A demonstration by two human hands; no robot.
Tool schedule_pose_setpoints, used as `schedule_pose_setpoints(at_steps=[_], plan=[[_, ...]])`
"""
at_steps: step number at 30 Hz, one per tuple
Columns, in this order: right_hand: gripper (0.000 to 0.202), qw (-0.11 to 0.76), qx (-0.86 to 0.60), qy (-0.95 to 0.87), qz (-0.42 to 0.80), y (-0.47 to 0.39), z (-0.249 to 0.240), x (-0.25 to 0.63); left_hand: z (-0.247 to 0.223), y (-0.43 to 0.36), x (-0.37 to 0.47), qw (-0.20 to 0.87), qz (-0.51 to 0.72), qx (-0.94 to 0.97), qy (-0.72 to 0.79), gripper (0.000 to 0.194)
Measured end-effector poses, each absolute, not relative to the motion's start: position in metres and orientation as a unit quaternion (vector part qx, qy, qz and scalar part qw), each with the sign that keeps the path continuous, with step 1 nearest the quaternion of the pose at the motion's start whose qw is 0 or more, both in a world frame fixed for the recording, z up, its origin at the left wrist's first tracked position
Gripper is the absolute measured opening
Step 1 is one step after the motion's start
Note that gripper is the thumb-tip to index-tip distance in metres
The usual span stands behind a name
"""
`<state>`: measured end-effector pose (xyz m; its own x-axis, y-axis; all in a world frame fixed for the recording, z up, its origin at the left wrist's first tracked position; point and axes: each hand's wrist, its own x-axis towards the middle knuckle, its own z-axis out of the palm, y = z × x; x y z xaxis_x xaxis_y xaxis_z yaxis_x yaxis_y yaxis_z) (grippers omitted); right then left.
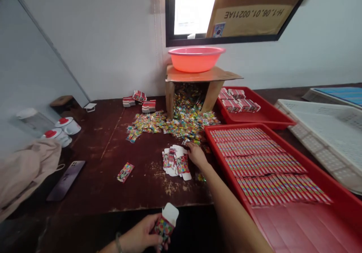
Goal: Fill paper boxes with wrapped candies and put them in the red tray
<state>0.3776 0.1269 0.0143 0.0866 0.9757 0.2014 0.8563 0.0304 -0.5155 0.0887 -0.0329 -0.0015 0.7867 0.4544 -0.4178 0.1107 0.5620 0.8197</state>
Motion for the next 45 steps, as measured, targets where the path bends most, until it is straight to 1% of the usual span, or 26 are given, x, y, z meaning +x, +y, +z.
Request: schedule_pose_setpoints(at_steps=[3,7,12,14,17,18,22,25,27,29,30,32,35,39,40,41,42,44,45], plan=[[0.034,0.25,-0.712,-0.652,0.074,0.149,-0.006,0.393,-0.003,-0.029,0.09,0.825,0.15,0.427,0.339,0.059],[0.03,0.239,-0.741,-0.625,0.052,0.136,-0.02,0.395,0.004,-0.012,0.081,0.792,0.199,0.414,0.402,0.06],[0.041,0.258,-0.733,-0.624,0.082,0.112,-0.024,0.396,0.012,-0.002,0.077,0.783,0.188,0.418,0.421,0.059],[0.04,0.277,-0.718,-0.629,0.11,0.108,-0.021,0.397,0.015,-0.005,0.079,0.786,0.182,0.425,0.412,0.056],[0.025,0.329,-0.711,-0.604,0.148,0.105,-0.011,0.399,0.018,-0.011,0.081,0.789,0.191,0.426,0.399,0.053],[0.025,0.351,-0.709,-0.59,0.161,0.102,-0.007,0.398,0.018,-0.012,0.08,0.788,0.196,0.424,0.4,0.053],[0.04,0.417,-0.673,-0.554,0.258,0.073,0.011,0.38,0.017,-0.012,0.072,0.78,0.203,0.412,0.425,0.055],[0.039,0.412,-0.621,-0.556,0.367,0.035,0.029,0.346,0.017,-0.008,0.069,0.775,0.191,0.413,0.437,0.056],[0.034,0.377,-0.567,-0.574,0.455,0.011,0.045,0.322,0.018,-0.005,0.071,0.767,0.185,0.438,0.43,0.055],[0.026,0.35,-0.52,-0.609,0.486,-0.003,0.062,0.303,0.018,-0.005,0.076,0.751,0.185,0.486,0.407,0.054],[0.022,0.346,-0.511,-0.632,0.47,-0.007,0.07,0.296,0.019,-0.006,0.078,0.741,0.188,0.508,0.396,0.053],[0.016,0.347,-0.515,-0.675,0.398,-0.01,0.082,0.289,0.02,-0.008,0.083,0.73,0.192,0.532,0.384,0.049],[0.011,0.327,-0.526,-0.715,0.325,-0.011,0.089,0.285,0.023,-0.014,0.085,0.736,0.189,0.522,0.387,0.049],[0.013,0.292,-0.512,-0.76,0.275,-0.02,0.081,0.272,0.03,-0.019,0.083,0.754,0.19,0.497,0.385,0.055],[0.014,0.301,-0.512,-0.758,0.271,-0.024,0.077,0.268,0.031,-0.019,0.082,0.755,0.196,0.49,0.39,0.057],[0.015,0.328,-0.522,-0.738,0.275,-0.028,0.072,0.264,0.031,-0.02,0.081,0.756,0.201,0.479,0.397,0.06],[0.018,0.373,-0.54,-0.695,0.293,-0.032,0.066,0.261,0.031,-0.02,0.08,0.76,0.207,0.464,0.406,0.066],[0.02,0.465,-0.56,-0.564,0.39,-0.039,0.054,0.257,0.029,-0.02,0.078,0.771,0.21,0.428,0.422,0.077],[0.021,0.491,-0.551,-0.493,0.46,-0.042,0.047,0.255,0.028,-0.02,0.078,0.775,0.209,0.417,0.427,0.08]])
